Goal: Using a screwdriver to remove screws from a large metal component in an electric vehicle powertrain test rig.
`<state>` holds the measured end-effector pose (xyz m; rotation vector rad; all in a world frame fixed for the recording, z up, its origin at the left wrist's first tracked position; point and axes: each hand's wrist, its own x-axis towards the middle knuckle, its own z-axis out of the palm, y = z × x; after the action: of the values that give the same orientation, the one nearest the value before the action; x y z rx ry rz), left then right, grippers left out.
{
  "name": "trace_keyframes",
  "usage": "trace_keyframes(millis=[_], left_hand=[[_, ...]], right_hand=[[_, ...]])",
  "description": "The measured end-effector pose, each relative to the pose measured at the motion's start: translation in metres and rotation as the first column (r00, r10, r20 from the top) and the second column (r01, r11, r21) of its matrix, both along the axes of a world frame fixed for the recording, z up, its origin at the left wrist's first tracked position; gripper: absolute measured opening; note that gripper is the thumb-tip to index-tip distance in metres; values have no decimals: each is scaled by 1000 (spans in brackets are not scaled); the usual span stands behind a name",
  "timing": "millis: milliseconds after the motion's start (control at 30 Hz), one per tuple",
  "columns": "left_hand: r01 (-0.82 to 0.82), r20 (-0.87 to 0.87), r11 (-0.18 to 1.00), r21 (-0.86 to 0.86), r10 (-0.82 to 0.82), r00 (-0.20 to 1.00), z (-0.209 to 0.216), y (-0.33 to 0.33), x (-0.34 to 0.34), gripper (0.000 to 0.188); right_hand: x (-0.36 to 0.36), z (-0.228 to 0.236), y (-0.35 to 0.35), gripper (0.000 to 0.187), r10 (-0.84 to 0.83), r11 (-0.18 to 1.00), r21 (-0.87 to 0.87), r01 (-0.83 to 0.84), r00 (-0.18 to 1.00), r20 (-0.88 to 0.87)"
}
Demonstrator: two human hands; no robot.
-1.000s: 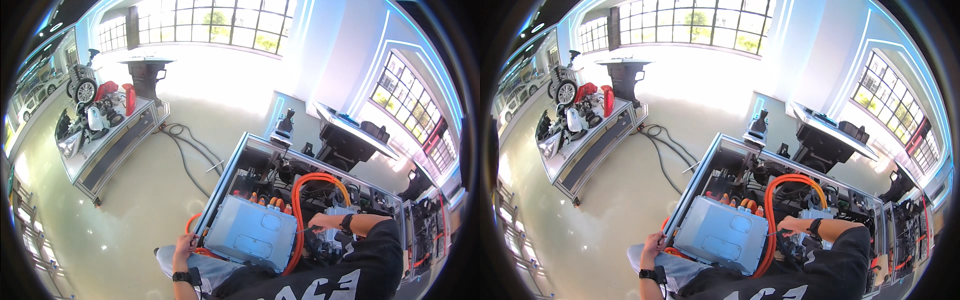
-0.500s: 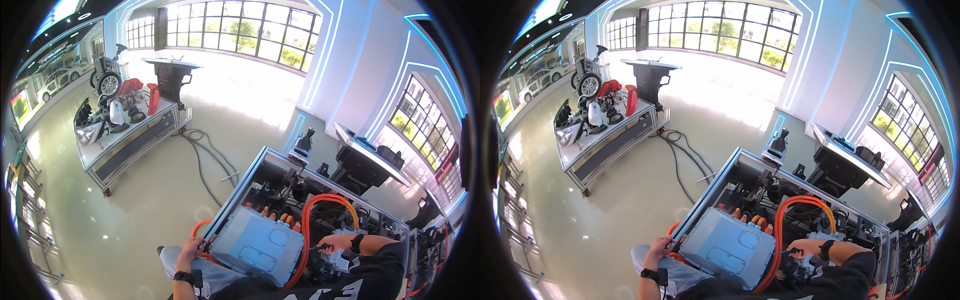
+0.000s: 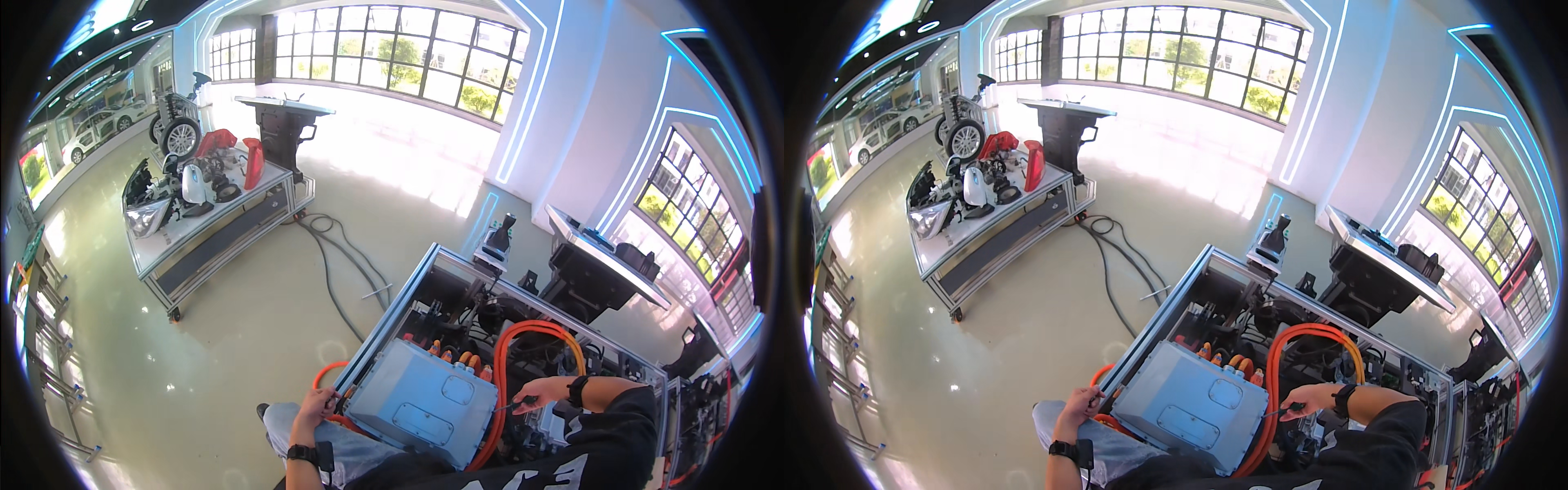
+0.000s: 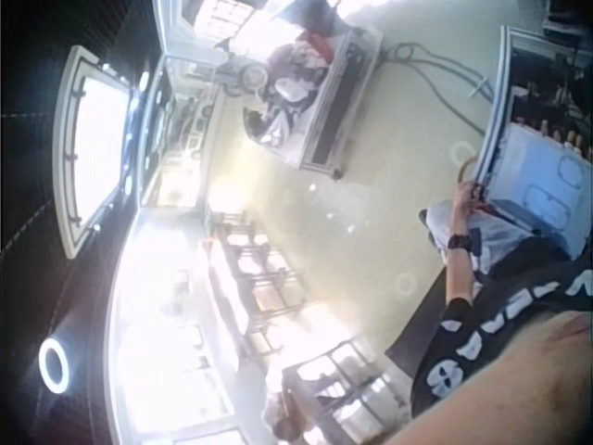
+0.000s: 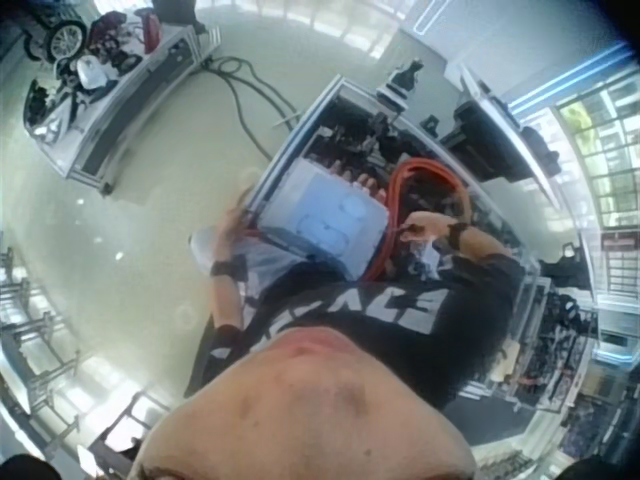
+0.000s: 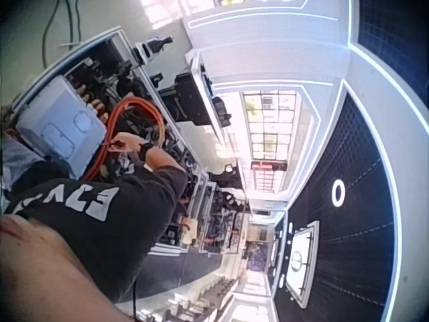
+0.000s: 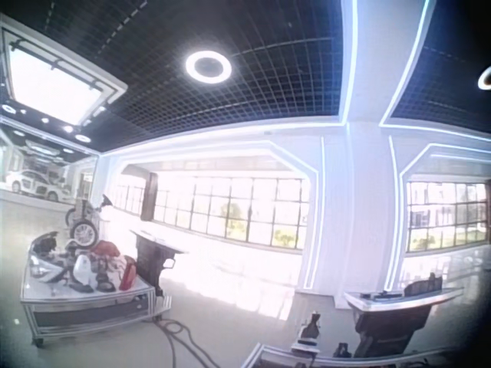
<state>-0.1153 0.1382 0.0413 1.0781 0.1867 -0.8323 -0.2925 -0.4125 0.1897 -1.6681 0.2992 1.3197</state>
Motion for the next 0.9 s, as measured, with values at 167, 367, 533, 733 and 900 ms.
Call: trace_keyframes(millis=[167, 367, 533, 733, 900], left_hand=[[-8, 9, 1000, 21, 8, 1000, 0, 1, -4, 32], [-10, 6, 1000, 17, 10, 1000, 0, 0, -5, 32], [-18, -13, 1000, 18, 19, 1000, 2, -3, -3, 31], [-16, -25, 999, 38, 17, 1000, 1, -1, 3, 31], [-19, -22, 1000, 11, 19, 1000, 0, -2, 5, 31]], right_hand=[[9, -10, -1, 16, -623, 780, -286, 556, 649, -436], [12, -38, -20, 19, -589, 801, -327, 502, 561, -581], [15, -33, -9, 23, -632, 775, -418, 475, 557, -539], [21, -23, 8, 28, -565, 815, -445, 371, 681, -466], [14, -55, -16, 25, -576, 813, -431, 391, 645, -502]])
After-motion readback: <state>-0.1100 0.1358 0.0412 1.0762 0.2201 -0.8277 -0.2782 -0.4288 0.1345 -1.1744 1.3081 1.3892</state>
